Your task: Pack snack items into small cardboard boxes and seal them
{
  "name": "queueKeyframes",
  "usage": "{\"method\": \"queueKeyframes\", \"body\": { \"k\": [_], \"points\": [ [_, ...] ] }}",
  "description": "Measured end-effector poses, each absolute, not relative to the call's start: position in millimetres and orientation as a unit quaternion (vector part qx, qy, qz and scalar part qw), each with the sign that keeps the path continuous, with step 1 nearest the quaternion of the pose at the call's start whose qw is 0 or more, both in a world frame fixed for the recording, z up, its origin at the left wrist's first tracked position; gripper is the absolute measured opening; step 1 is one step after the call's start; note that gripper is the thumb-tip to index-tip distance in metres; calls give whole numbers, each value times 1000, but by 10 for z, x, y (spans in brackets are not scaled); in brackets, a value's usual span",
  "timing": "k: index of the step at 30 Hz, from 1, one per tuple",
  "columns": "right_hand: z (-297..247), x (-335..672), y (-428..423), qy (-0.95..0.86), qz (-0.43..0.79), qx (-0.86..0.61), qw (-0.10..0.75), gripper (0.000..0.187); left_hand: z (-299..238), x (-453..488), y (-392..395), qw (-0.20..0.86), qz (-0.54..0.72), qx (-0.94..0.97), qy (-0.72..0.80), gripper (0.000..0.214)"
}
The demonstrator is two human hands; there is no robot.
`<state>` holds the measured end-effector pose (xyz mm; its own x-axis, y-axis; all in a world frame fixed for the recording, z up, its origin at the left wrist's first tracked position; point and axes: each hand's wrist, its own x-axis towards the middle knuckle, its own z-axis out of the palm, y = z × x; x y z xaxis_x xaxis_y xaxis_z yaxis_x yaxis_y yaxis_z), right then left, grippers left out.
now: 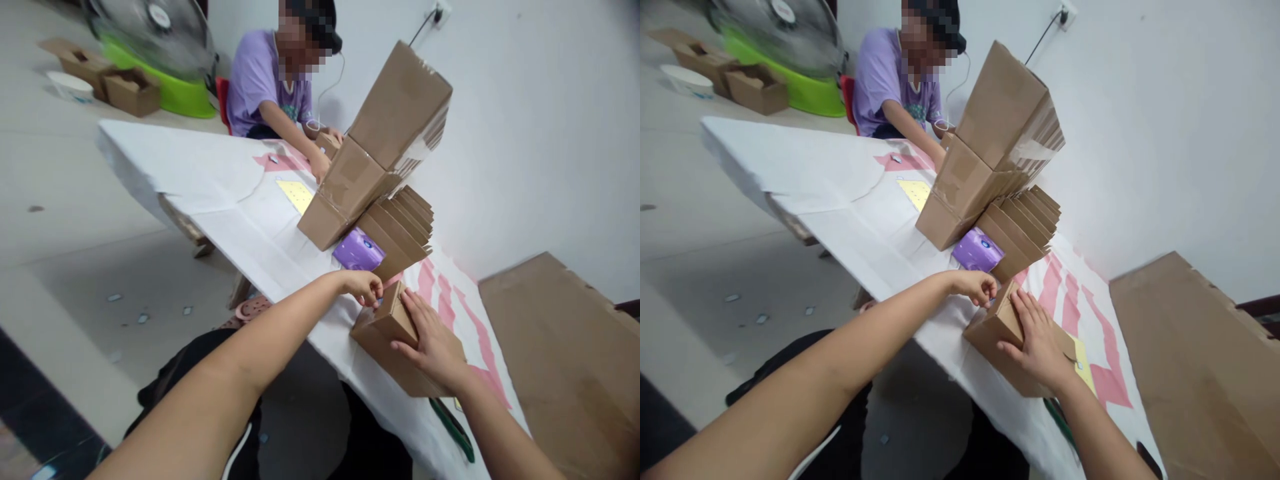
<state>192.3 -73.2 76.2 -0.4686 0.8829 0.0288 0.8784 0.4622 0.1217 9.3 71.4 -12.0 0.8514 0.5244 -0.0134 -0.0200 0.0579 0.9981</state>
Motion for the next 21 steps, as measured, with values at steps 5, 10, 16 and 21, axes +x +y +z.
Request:
{"method": "queueKeyframes", "body": {
  "k": [5, 10, 16, 21],
  "points": [
    [759, 1930, -726, 852, 55, 520, 13, 89, -134, 120, 700, 701, 221, 648, 199, 22],
    [743, 1944, -723, 850, 50, 524, 4, 88, -110, 110, 673, 694, 241, 647, 206, 17],
    [744, 1916, -738, 840, 26, 542, -4, 88, 135, -65, 680, 676, 309, 634, 213, 18],
    [784, 1934, -717, 842, -64, 532, -65, 89, 564, 68, 362, 654, 457, 592, 117, 20]
  ]
}}
